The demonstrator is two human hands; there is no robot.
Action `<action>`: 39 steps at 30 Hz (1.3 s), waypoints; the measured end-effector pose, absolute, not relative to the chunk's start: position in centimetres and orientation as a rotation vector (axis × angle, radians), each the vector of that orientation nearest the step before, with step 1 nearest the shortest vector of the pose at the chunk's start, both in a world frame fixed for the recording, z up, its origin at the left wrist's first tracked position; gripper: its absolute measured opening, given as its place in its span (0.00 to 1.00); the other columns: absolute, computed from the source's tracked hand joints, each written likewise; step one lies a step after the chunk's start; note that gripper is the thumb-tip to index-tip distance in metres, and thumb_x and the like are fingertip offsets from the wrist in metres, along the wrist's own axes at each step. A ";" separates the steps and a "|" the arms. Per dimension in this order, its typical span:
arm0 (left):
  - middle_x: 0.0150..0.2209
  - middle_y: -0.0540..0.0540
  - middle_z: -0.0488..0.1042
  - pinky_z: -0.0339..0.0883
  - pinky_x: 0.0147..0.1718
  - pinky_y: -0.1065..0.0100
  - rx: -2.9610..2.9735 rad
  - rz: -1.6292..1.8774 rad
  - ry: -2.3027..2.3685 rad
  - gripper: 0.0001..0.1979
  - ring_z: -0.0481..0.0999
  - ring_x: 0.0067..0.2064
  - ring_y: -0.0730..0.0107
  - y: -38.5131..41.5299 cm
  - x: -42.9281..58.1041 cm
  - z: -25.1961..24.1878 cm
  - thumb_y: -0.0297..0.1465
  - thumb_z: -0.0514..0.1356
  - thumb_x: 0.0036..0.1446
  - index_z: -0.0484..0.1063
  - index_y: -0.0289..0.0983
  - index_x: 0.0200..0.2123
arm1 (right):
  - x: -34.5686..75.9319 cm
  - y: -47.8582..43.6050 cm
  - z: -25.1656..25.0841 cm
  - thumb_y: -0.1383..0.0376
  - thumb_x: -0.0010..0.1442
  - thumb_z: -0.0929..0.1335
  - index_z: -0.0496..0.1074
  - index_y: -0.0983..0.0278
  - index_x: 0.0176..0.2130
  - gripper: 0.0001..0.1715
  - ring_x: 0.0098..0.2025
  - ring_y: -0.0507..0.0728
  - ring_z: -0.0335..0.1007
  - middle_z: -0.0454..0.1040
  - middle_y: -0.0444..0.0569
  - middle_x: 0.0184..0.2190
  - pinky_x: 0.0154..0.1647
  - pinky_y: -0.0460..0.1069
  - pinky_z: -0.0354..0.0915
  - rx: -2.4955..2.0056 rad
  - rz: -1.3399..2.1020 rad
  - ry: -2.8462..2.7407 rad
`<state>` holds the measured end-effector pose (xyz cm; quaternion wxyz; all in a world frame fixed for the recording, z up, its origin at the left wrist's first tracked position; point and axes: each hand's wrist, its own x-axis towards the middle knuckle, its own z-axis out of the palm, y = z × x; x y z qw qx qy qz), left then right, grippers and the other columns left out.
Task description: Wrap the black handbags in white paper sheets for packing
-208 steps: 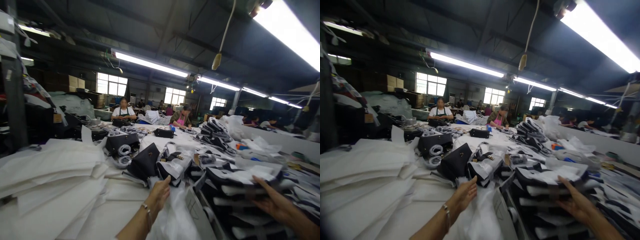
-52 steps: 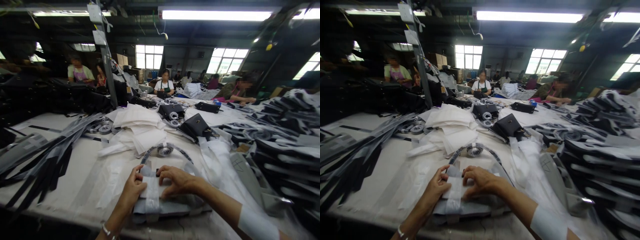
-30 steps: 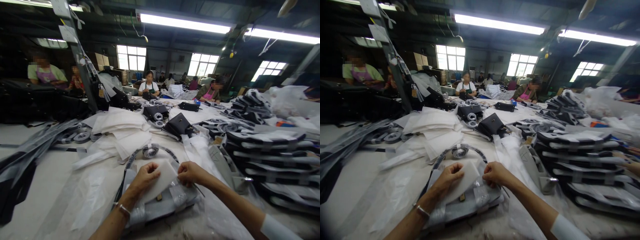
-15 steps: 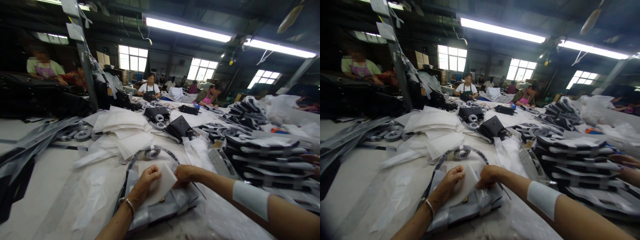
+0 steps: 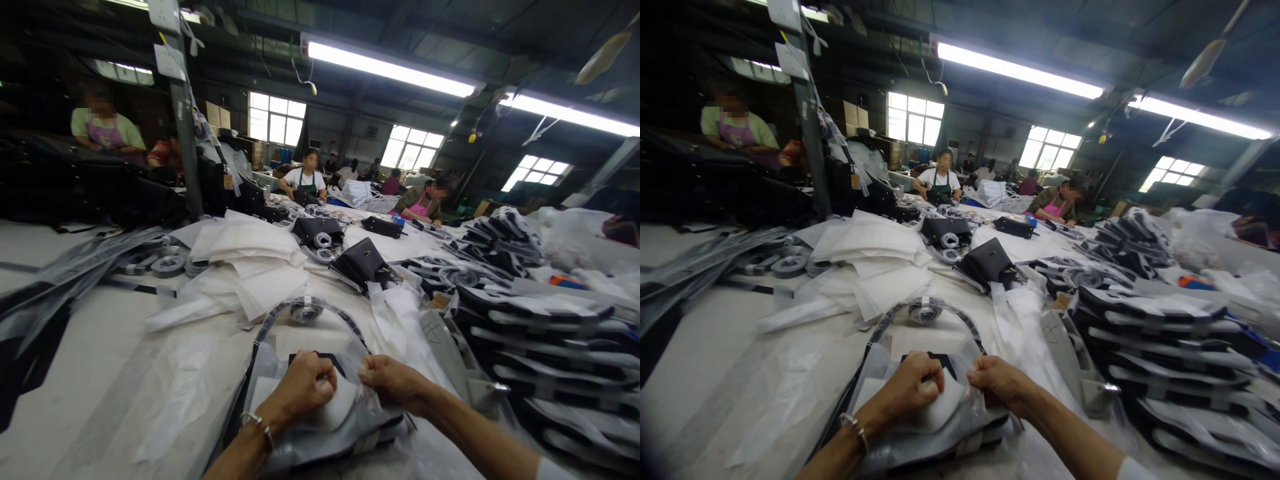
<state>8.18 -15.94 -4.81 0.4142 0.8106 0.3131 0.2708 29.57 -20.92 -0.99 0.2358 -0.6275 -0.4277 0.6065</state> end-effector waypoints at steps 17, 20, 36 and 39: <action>0.42 0.45 0.73 0.64 0.45 0.64 2.160 0.732 1.032 0.07 0.71 0.43 0.64 -16.3 8.0 -3.9 0.25 0.52 0.61 0.65 0.38 0.43 | 30.1 -19.7 -2.3 0.72 0.45 0.69 0.64 0.62 0.32 0.13 0.16 0.51 0.67 0.69 0.37 0.17 0.15 0.43 0.63 -2.023 1.510 -1.302; 0.41 0.45 0.74 0.61 0.47 0.59 2.246 0.656 1.059 0.06 0.70 0.45 0.59 -16.5 7.7 -3.8 0.25 0.54 0.60 0.70 0.38 0.38 | 29.6 -18.9 -2.5 0.73 0.45 0.70 0.65 0.62 0.28 0.11 0.13 0.51 0.64 0.66 0.37 0.12 0.12 0.41 0.54 -2.083 1.523 -1.355; 0.37 0.43 0.79 0.65 0.44 0.61 2.373 0.504 1.035 0.13 0.74 0.41 0.58 -16.8 7.5 -3.4 0.29 0.52 0.62 0.78 0.38 0.36 | 29.3 -20.1 -1.0 0.68 0.44 0.64 0.57 0.59 0.30 0.10 0.15 0.48 0.44 0.50 0.32 0.13 0.15 0.42 0.44 -2.002 1.533 -1.239; 0.36 0.43 0.79 0.65 0.43 0.62 2.380 0.498 1.032 0.11 0.75 0.40 0.58 -17.0 7.3 -3.2 0.28 0.54 0.59 0.78 0.38 0.34 | 29.2 -20.2 -0.9 0.68 0.43 0.63 0.58 0.59 0.31 0.11 0.14 0.48 0.41 0.48 0.32 0.12 0.15 0.43 0.41 -2.020 1.489 -1.267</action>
